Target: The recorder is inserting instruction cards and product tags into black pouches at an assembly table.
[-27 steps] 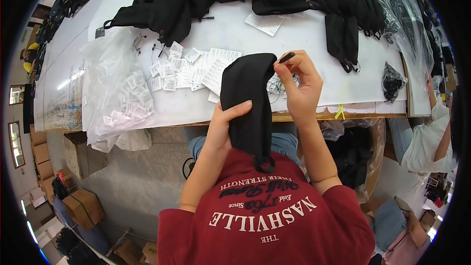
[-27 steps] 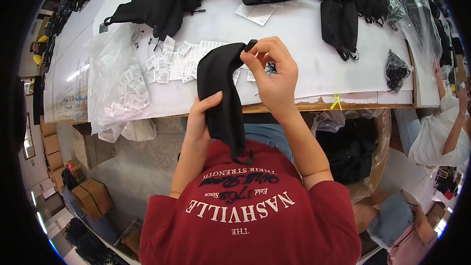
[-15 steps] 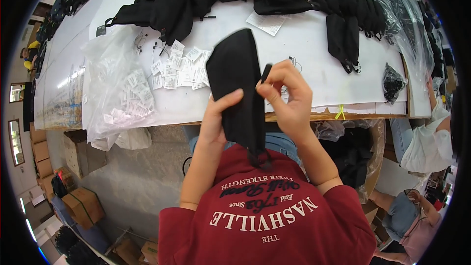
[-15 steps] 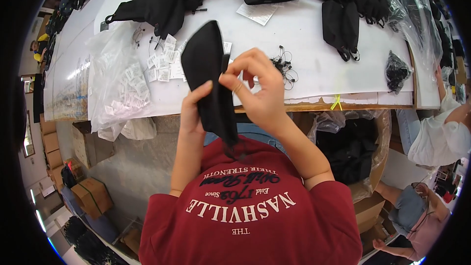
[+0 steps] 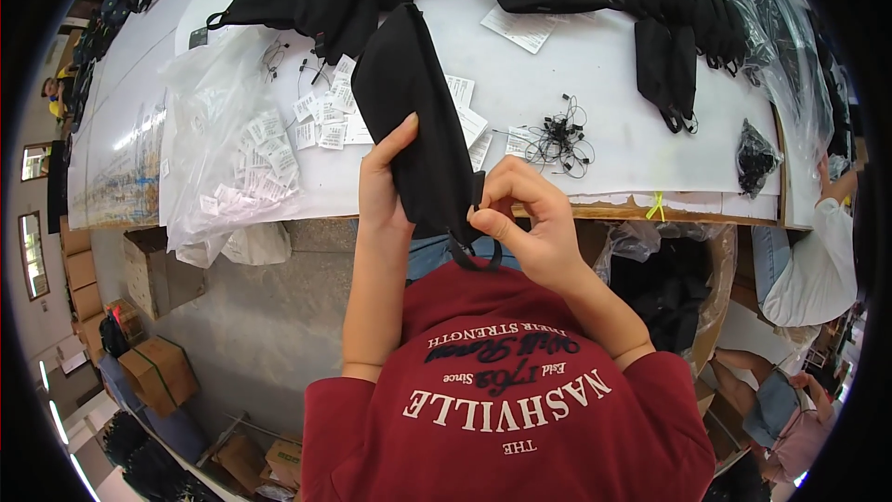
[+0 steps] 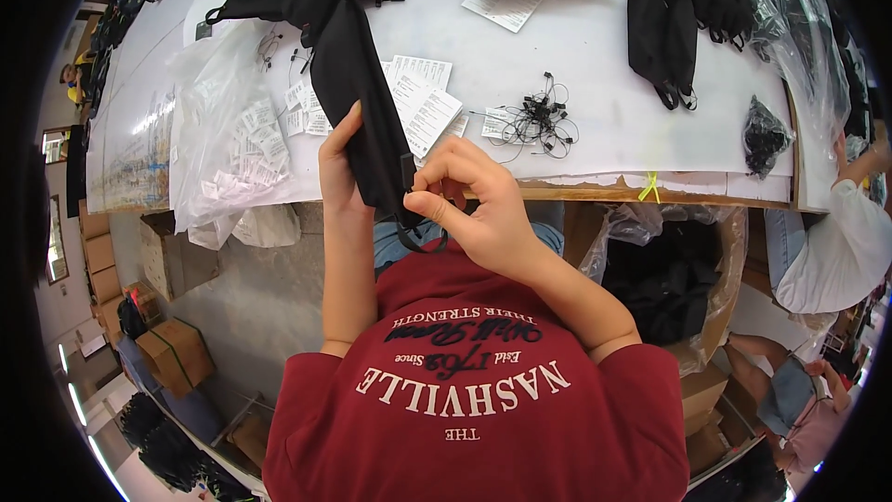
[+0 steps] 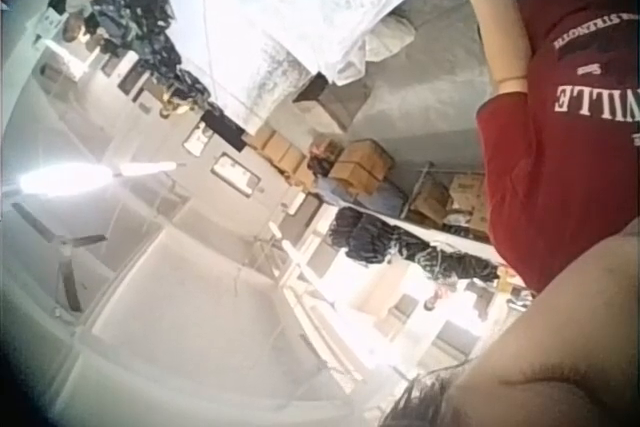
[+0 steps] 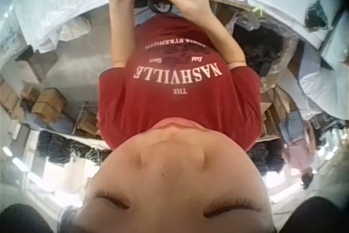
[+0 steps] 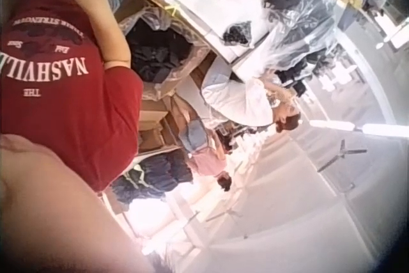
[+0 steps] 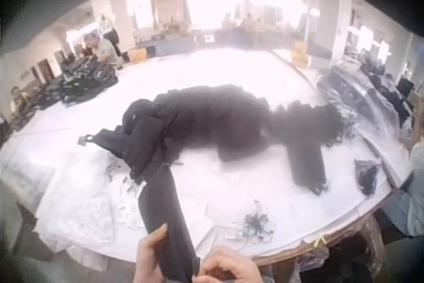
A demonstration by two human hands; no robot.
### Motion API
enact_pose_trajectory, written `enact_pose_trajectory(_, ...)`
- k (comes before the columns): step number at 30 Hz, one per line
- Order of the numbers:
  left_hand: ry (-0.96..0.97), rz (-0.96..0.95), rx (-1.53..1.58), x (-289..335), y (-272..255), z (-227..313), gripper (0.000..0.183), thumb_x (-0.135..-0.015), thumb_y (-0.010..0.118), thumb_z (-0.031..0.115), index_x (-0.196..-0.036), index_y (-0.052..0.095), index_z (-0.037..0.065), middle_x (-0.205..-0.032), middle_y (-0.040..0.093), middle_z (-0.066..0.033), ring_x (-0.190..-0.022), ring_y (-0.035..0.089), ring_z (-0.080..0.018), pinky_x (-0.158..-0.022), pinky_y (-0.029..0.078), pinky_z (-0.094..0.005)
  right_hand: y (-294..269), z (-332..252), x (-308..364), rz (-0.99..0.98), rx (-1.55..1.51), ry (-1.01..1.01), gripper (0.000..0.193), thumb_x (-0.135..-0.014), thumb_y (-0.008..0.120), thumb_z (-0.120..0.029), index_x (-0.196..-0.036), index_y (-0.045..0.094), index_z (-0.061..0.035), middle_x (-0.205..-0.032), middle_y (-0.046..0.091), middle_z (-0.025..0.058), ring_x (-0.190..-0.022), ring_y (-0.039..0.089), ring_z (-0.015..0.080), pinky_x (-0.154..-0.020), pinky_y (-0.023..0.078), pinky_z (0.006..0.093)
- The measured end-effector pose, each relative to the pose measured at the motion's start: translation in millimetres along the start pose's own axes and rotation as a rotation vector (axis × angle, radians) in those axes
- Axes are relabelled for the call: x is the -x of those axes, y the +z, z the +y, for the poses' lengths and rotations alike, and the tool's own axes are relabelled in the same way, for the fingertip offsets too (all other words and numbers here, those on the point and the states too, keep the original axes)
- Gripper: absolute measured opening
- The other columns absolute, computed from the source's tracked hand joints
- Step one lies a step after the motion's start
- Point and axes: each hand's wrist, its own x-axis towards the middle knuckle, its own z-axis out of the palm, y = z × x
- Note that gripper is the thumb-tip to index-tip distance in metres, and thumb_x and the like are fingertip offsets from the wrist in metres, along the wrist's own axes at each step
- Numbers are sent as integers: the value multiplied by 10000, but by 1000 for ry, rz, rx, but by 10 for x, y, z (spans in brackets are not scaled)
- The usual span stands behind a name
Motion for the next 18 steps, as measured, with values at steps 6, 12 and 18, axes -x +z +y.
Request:
enact_pose_trajectory(6, 105, 162, -153, -20, 83, -1, 274, -909, 554, 170, -1106, 579, -19, -1034, 656, -114, -913, 652, -207, -804, 539, -329, -144, 30, -110, 189, 680, -330, 274, -795, 709, -204, -990, 584, -57, -1044, 524, 90, -923, 471, 231, -814, 372, 320)
enact_pose_trajectory(12, 45, 98, -167, 130, 185, -140, 330, -960, 487, 265, -1197, 510, 37, -1160, 589, -69, -1041, 580, -169, -889, 472, -322, -162, -236, -210, -120, 1118, -439, 618, -675, 715, -153, -1263, 532, -210, -1157, 491, 64, -1117, 438, 254, -920, 353, 401)
enact_pose_trajectory(18, 539, 207, -867, 168, 55, -24, 509, -866, 606, 131, -1312, 380, 34, -1290, 458, -135, -1174, 442, -200, -1027, 302, -313, -419, -286, -345, -50, 572, -206, 491, -641, 686, 29, -1108, 619, -106, -880, 595, 72, -798, 606, 239, -724, 472, 309)
